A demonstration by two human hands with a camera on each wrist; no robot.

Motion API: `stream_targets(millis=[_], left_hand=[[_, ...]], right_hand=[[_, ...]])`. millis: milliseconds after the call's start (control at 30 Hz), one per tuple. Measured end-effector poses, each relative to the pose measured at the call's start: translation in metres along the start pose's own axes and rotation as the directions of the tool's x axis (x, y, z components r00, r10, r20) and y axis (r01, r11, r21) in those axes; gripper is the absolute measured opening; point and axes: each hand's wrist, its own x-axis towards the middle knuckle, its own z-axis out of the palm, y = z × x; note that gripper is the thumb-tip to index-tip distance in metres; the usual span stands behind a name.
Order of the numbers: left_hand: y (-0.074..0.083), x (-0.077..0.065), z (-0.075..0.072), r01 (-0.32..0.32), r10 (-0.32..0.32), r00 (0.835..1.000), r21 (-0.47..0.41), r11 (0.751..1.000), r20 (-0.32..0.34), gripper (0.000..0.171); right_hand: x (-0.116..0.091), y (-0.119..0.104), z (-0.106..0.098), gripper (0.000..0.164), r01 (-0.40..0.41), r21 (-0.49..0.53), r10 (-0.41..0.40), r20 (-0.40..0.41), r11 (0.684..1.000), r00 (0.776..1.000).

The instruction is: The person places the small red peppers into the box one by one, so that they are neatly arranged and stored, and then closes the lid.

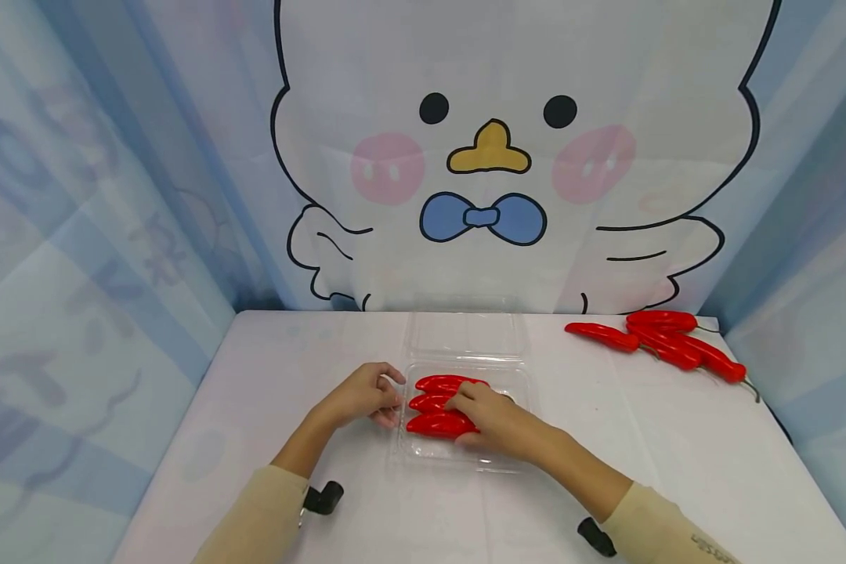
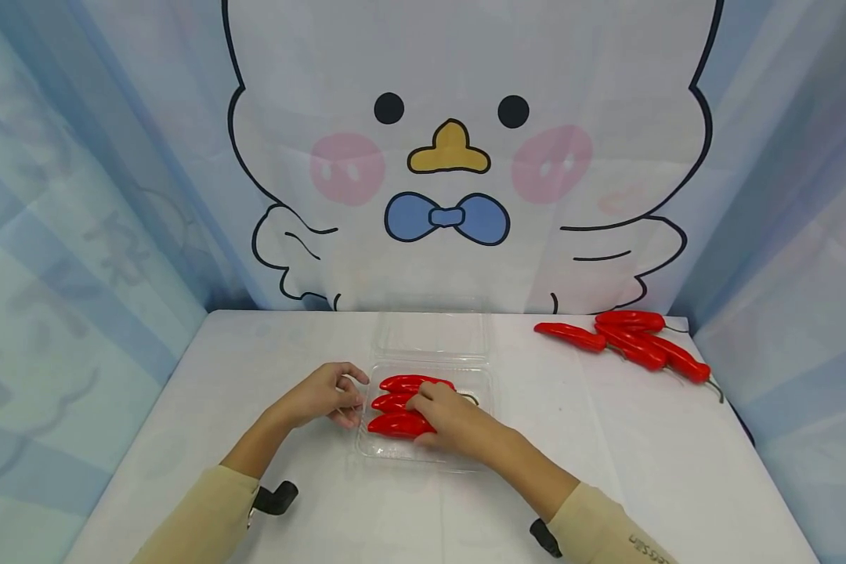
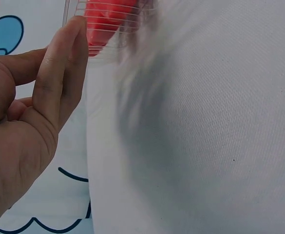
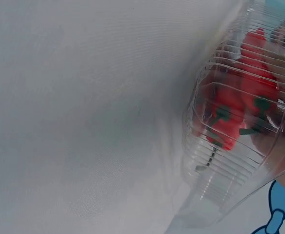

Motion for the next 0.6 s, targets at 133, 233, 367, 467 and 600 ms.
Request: stream_targets(millis=[133,233,367,467,600], left_hand=[[-0.0003,0.0004,0.0005,0.000,0.000,1.000,0.001,1.000,0.000,0.030],[-0.0011,0.0005,0.0003,-0.001,0.001,1.000,-0.001,1.000,0.002,0.030],[-0.0017,0.0010,0.0001,-0.005,0.005,1.000,-0.008,1.000,0.010,0.031],[-0.0014,0.0012,0.0000,-0.008,0.008,1.000,-0.013,1.000,0.014,0.031],[-0.0003,0.0002,-0.0003,-0.005,0.005,1.000,-0.010,1.000,0.010,0.031]], right_hand=[[-0.0009,0.0003,0.0027,0.050,-0.004,-0.023,0.003,-0.013,1.000,1.000],[-0.0010,-0.0002,0.0046,0.049,-0.002,-0.031,0.001,-0.019,1.000,1.000],[-0.0013,-0.0014,0.0071,0.049,0.001,-0.037,-0.002,-0.033,0.999,0.999],[-0.0016,-0.0023,0.0085,0.050,0.007,-0.048,-0.009,-0.054,0.999,0.999],[-0.0021,-0.0034,0.0098,0.048,0.030,-0.060,-0.034,-0.075,0.998,0.997]])
